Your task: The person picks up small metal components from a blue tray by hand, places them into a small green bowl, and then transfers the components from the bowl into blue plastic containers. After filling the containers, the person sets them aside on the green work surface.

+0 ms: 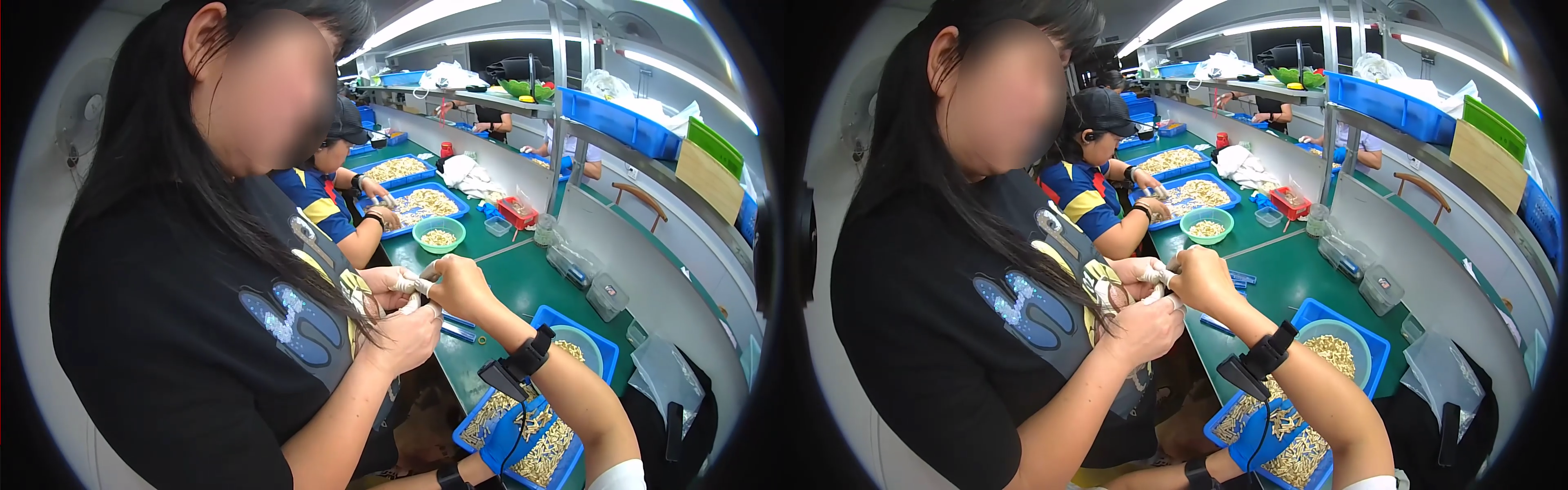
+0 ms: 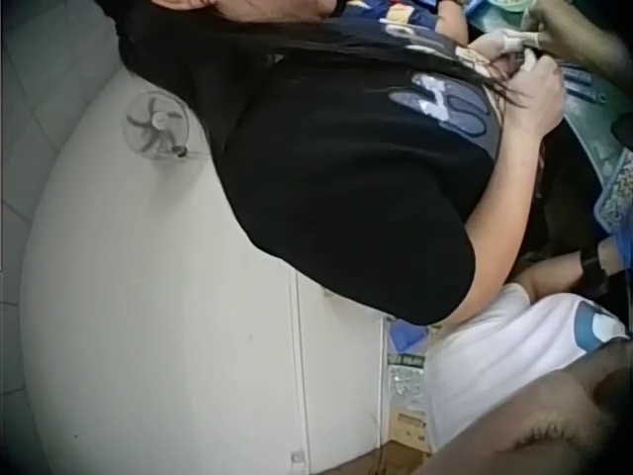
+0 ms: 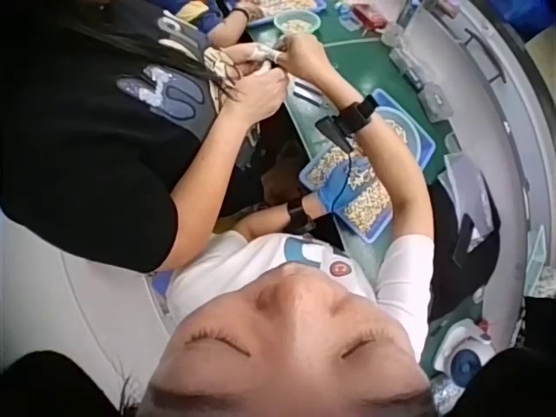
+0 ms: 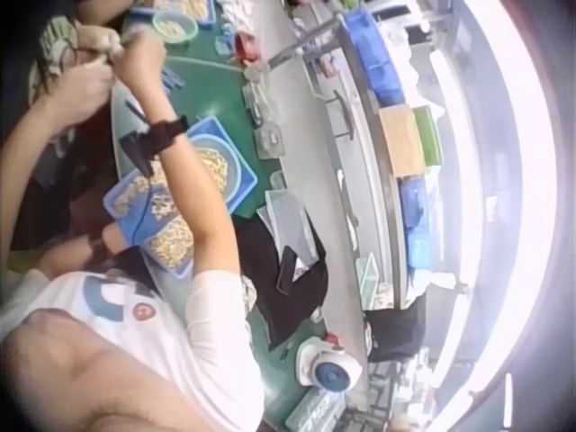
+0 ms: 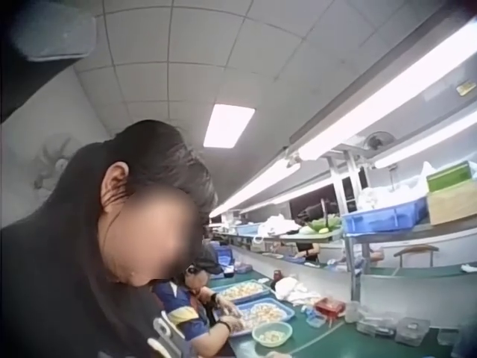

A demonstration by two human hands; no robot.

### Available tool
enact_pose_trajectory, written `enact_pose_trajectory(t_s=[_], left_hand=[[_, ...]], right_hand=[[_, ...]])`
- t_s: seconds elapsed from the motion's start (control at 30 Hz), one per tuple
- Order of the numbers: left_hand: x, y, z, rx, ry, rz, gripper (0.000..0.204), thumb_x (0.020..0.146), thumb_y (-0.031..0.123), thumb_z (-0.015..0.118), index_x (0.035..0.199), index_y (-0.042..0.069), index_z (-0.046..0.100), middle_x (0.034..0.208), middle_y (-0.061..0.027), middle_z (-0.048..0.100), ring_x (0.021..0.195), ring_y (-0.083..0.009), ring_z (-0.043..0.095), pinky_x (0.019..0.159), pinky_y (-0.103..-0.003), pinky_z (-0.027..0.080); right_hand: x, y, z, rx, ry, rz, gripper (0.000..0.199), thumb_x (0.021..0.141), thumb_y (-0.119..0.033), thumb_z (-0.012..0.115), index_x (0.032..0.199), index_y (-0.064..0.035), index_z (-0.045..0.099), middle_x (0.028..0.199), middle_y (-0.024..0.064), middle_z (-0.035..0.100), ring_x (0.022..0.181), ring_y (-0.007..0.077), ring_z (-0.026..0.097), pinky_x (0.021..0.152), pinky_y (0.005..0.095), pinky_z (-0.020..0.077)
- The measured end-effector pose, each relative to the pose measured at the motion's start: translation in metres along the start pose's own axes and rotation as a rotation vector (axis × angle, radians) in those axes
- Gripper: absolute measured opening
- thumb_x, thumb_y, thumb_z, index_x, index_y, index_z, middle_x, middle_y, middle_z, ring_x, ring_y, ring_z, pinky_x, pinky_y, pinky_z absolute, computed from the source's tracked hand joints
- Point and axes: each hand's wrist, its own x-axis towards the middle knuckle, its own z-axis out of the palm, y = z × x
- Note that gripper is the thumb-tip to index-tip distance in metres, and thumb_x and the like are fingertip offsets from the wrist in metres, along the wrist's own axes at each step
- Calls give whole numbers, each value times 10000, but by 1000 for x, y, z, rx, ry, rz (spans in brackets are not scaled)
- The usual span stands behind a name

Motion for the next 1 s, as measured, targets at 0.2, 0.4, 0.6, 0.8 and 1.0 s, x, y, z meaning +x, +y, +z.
enact_pose_trajectory(t_s=[0.2, 0.4, 0.6, 0.8, 1.0], left_hand=[[21, 0, -41, -246, -745, -18, 362, 999, 135, 389, 1333, 9, 444, 1336, -146, 508, 1244, -295, 486, 1093, -431, 380], [21, -8, -48, 910, -330, 546, 357, 937, 23, 470, 1293, -7, 472, 1265, -138, 563, 1158, -276, 552, 1002, -379, 452], [2, -1, -28, 1401, -106, 705, 420, 820, -7, 644, 1208, -17, 483, 1120, -133, 629, 1043, -227, 612, 883, -331, 503], [0, 2, -28, 1109, -135, 510, 416, 833, -7, 627, 1220, -15, 474, 1126, -136, 622, 1041, -229, 609, 876, -329, 501], [22, -4, -50, 210, -181, 209, 328, 888, 33, 566, 1206, -6, 495, 1148, -135, 608, 1074, -251, 590, 923, -345, 482]], right_hand=[[-11, -11, -9, 38, -62, 145, 199, 722, -133, 689, 889, -33, 731, 901, 200, 677, 842, 325, 657, 769, 373, 515], [-26, 2, -13, 199, 27, 70, 200, 771, -114, 664, 922, 17, 685, 876, 180, 677, 795, 269, 673, 711, 351, 528], [-36, 15, -16, 82, 46, 13, 223, 850, -159, 636, 973, 26, 656, 856, 144, 675, 761, 194, 667, 673, 319, 533], [-31, 32, -28, 588, -153, 421, 247, 918, -212, 586, 965, 18, 661, 846, 96, 663, 733, 154, 644, 663, 296, 532], [-33, 47, -12, 666, -200, 347, 234, 900, -194, 597, 946, 22, 675, 799, 99, 673, 718, 144, 644, 651, 291, 529]])
